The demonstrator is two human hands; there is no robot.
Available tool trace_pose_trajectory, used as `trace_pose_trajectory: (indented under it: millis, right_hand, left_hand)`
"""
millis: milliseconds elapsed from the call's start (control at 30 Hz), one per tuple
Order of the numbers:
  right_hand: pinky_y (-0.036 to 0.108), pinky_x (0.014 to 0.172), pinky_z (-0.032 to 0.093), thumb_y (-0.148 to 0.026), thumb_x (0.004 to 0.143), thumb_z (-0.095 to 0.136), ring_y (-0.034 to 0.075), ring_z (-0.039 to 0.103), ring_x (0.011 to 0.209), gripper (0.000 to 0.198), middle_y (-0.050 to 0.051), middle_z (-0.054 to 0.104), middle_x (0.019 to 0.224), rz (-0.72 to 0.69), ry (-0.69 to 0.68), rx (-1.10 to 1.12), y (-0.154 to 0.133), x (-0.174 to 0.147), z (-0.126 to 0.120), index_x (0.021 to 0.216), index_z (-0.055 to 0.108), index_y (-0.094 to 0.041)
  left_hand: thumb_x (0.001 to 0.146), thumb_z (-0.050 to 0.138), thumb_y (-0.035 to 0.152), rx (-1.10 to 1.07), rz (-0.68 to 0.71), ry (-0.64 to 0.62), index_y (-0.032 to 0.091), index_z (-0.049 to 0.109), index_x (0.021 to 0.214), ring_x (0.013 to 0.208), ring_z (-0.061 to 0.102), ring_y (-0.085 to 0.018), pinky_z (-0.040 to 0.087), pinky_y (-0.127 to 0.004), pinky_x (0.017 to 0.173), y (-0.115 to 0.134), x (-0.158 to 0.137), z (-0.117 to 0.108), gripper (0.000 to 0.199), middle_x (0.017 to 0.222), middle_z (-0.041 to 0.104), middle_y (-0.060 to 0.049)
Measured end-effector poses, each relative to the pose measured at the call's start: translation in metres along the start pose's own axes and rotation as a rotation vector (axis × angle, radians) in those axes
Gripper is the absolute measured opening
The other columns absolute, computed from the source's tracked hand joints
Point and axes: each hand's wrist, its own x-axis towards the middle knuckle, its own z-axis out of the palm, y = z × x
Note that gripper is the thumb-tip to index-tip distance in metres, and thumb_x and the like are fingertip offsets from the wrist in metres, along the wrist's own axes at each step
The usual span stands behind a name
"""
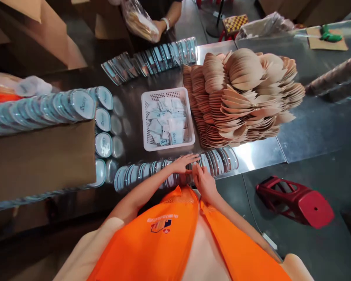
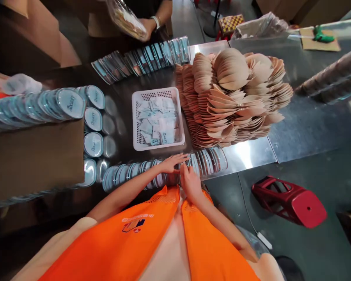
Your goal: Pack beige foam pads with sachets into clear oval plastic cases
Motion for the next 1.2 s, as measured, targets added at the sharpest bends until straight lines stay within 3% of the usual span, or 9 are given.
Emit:
trace_pose_trajectory:
  millis: [233,333,467,633,767,900,1067,1133,1200]
  right_hand:
    - [0.031,0.07,0.055,-0.021,0.106,0.041,0.028,0.071,0.097,0.057,0.019,0.067,0.121,0.149,0.138,-0.046,0.001,-0.011,0.061,0.163,0.042,-0.021]
    - [0.043,0.093,0.056,-0.022,0.106,0.04,0.032,0.064,0.117,0.055,0.021,0.067,0.127,0.097,0.268,-0.03,0.005,0.011,0.096,0.161,0.046,-0.018]
    - [0.068,0.125,0.024,-0.028,0.104,0.044,0.035,0.038,0.152,0.06,0.02,0.046,0.162,0.06,0.456,0.018,0.026,0.031,0.126,0.164,0.042,-0.021]
    - [0.059,0.131,0.019,-0.027,0.1,0.049,0.031,0.034,0.157,0.059,0.016,0.043,0.166,-0.023,0.423,0.069,0.06,0.016,0.133,0.159,0.049,-0.02]
    - [0.055,0.129,0.029,-0.029,0.105,0.047,0.03,0.041,0.155,0.052,0.017,0.05,0.163,-0.117,0.373,0.127,0.07,-0.004,0.118,0.156,0.052,-0.019]
    - [0.051,0.118,0.048,-0.03,0.108,0.043,0.028,0.052,0.147,0.051,0.015,0.053,0.159,-0.222,0.602,0.285,0.093,0.003,0.055,0.158,0.049,-0.024]
    - [0.058,0.124,0.041,-0.035,0.108,0.045,0.031,0.05,0.149,0.054,0.016,0.056,0.157,-0.231,0.971,0.14,0.139,0.093,-0.13,0.161,0.046,-0.024]
    - [0.06,0.124,0.04,-0.044,0.106,0.049,0.035,0.049,0.149,0.058,0.02,0.058,0.155,-0.251,0.879,0.063,0.152,0.137,-0.201,0.157,0.051,-0.017]
    - [0.058,0.117,0.047,-0.053,0.103,0.055,0.037,0.062,0.133,0.055,0.02,0.072,0.136,-0.296,0.626,0.05,0.161,0.174,-0.247,0.141,0.066,-0.015]
  left_hand:
    - [0.082,0.077,0.034,0.029,0.018,-0.109,0.037,0.026,0.172,0.165,0.02,-0.039,0.023,-0.063,0.131,-0.001,-0.002,-0.001,0.103,0.18,0.017,-0.004]
    - [0.081,0.077,0.034,0.023,0.039,-0.108,0.031,0.023,0.173,0.165,0.02,-0.038,0.021,-0.06,0.133,0.003,-0.008,0.0,0.107,0.18,0.017,-0.007]
    - [0.078,0.079,0.032,0.022,0.035,-0.103,0.027,0.023,0.173,0.166,0.019,-0.038,0.019,-0.058,0.134,0.004,-0.011,0.001,0.11,0.18,0.019,-0.01]
    - [0.082,0.079,0.035,0.038,0.043,-0.109,0.028,0.019,0.174,0.166,0.018,-0.036,0.02,-0.057,0.134,0.006,-0.006,-0.002,0.11,0.18,0.017,-0.01]
    - [0.082,0.08,0.065,0.181,0.064,0.01,0.021,0.027,0.172,0.166,0.012,-0.041,0.007,-0.06,0.134,0.003,-0.046,-0.002,0.114,0.179,0.013,-0.018]
    - [0.066,0.084,0.081,0.399,-0.179,0.062,0.025,0.028,0.172,0.163,0.015,-0.051,0.004,-0.077,0.127,-0.015,-0.111,0.011,0.132,0.178,0.016,-0.022]
    - [0.072,0.083,0.077,0.47,-0.302,0.021,0.031,0.023,0.173,0.162,0.023,-0.047,0.019,-0.073,0.127,-0.017,-0.114,0.034,0.126,0.178,0.021,-0.017]
    - [0.07,0.082,0.08,0.446,-0.292,0.015,0.032,0.022,0.173,0.162,0.024,-0.047,0.019,-0.073,0.127,-0.009,-0.101,0.039,0.128,0.178,0.021,-0.017]
    - [0.069,0.082,0.082,0.41,-0.273,0.034,0.031,0.026,0.172,0.161,0.026,-0.048,0.018,-0.075,0.126,-0.002,-0.087,0.039,0.128,0.177,0.023,-0.018]
